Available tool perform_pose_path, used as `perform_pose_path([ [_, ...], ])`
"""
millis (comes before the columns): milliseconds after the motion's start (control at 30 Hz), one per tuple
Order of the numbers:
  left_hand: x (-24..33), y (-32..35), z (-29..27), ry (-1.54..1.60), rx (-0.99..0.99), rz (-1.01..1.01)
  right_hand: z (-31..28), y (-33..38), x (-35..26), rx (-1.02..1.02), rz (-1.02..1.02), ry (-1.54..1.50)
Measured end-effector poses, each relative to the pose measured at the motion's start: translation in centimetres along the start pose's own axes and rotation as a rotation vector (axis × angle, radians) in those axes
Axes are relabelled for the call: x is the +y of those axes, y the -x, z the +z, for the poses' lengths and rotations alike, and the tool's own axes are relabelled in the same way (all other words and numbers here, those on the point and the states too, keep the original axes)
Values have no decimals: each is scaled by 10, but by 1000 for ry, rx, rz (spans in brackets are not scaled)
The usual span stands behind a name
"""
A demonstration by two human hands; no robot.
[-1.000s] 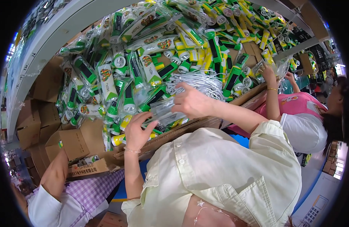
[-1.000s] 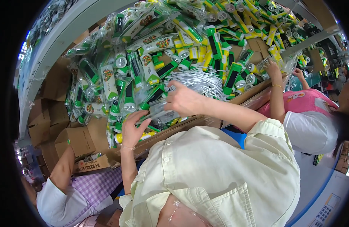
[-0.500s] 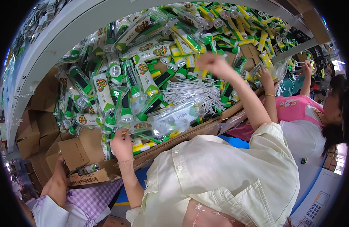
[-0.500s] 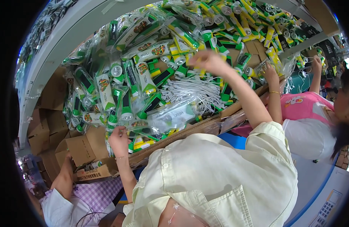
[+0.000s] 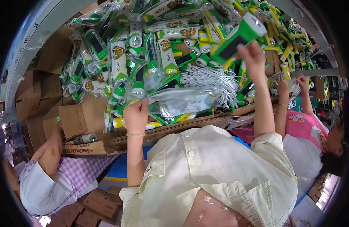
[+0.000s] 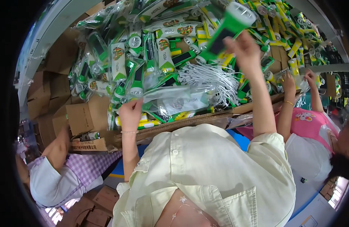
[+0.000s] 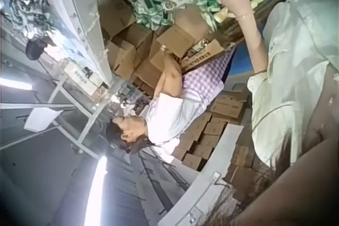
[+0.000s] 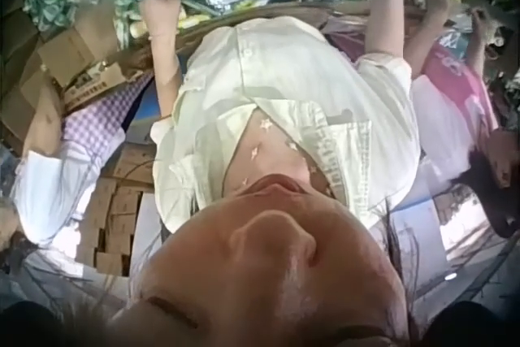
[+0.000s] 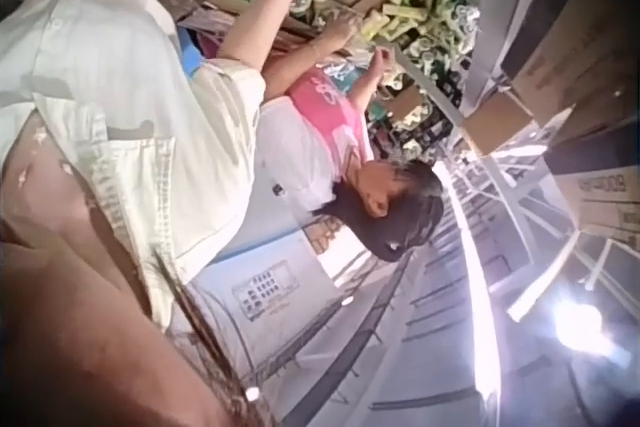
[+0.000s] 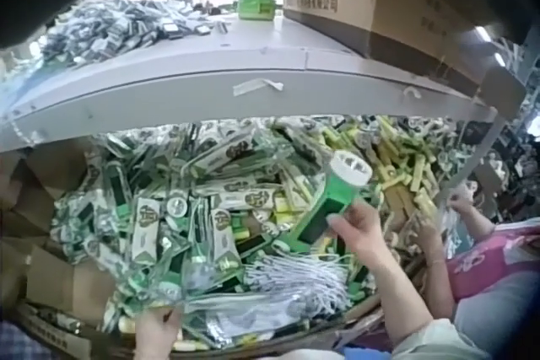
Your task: Packaging flashlights into plastic bags at a factory workbench.
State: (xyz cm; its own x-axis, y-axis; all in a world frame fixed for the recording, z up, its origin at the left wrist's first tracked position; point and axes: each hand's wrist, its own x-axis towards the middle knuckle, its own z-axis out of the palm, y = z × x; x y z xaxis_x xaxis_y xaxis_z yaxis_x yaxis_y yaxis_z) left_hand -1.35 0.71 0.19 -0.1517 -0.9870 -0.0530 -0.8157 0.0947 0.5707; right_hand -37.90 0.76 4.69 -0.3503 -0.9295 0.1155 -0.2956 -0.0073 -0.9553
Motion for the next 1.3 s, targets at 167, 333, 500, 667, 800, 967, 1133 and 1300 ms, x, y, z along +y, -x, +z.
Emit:
perform_pose_path([
  [167, 29, 4, 8, 143, 47, 80, 87, 66, 0, -520, -547, 101],
  [333, 20, 17, 9, 286, 27, 201, 119, 76, -9, -609, -768, 437],
  [500, 18, 24, -8, 379, -30, -89, 119, 82, -15, -641, -774, 1120],
  [667, 45, 28, -1, 131, 143, 152, 143, 98, -18, -636, -870, 1465],
  [800, 44, 21, 3, 142, 107, 183, 141, 83, -10, -838, -757, 1422],
  [967, 6, 13, 29, 309, 6, -32, 99, 29, -9, -708, -575, 935],
  [1133, -3, 9, 37, 358, -25, -74, 22, -19, 51, -640, -214, 1327],
  [1300, -1, 5, 36, 387, -48, -97, -2, -25, 15, -477, -190, 1238],
])
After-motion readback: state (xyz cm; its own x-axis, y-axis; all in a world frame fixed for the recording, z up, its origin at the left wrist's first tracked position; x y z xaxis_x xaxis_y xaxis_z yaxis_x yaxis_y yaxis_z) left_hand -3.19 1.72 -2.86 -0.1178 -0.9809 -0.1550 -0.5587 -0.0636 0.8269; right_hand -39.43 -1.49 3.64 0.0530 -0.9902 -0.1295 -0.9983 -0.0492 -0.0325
